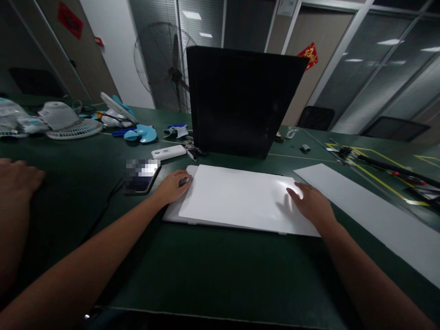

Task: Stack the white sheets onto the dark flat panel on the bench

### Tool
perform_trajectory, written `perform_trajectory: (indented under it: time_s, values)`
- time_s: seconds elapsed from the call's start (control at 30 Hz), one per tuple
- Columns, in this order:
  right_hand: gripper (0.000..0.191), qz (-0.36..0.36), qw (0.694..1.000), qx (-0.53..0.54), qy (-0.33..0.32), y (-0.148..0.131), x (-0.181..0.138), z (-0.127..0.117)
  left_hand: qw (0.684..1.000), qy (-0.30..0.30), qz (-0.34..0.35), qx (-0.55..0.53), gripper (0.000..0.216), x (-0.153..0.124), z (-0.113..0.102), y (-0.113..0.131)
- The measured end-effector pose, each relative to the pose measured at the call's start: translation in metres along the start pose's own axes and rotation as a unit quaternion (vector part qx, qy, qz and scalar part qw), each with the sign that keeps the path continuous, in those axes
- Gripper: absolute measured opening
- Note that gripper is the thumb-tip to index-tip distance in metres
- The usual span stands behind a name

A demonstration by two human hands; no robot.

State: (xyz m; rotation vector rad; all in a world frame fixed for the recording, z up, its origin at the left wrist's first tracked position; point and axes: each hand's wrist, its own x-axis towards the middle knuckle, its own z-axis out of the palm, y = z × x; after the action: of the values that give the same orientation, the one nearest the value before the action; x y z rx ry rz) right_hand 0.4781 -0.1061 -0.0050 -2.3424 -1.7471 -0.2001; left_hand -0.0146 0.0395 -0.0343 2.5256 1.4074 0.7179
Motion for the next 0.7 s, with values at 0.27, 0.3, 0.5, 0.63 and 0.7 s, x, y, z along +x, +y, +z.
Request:
perform_trajectory:
  time_s: [0.27, 0.3, 0.5, 0.63, 0.7]
  values:
    - [0.061, 0.052, 0.998, 0.017, -0.035, 0.019, 0.008, 0.007, 1.0, -0.02, -0.008, -0.005, 0.056, -0.002, 0.001, -0.002]
    - [0.062, 0.045, 0.998, 0.025, -0.031, 0.015, 0.007, 0.009, 1.0, -0.024, -0.01, -0.001, 0.057, -0.002, 0.001, -0.002]
    - [0.064, 0.017, 0.998, 0.053, -0.017, 0.028, 0.017, 0.018, 1.0, -0.025, -0.008, 0.011, 0.055, -0.002, 0.002, -0.004]
    - [0.067, 0.046, 0.998, 0.013, 0.048, 0.072, 0.028, 0.025, 0.999, -0.029, -0.006, 0.012, 0.055, -0.002, 0.002, -0.006]
    - [0.073, 0.089, 0.994, -0.013, 0.054, 0.092, 0.03, 0.029, 0.999, -0.036, -0.005, 0.02, 0.056, -0.003, 0.002, -0.005]
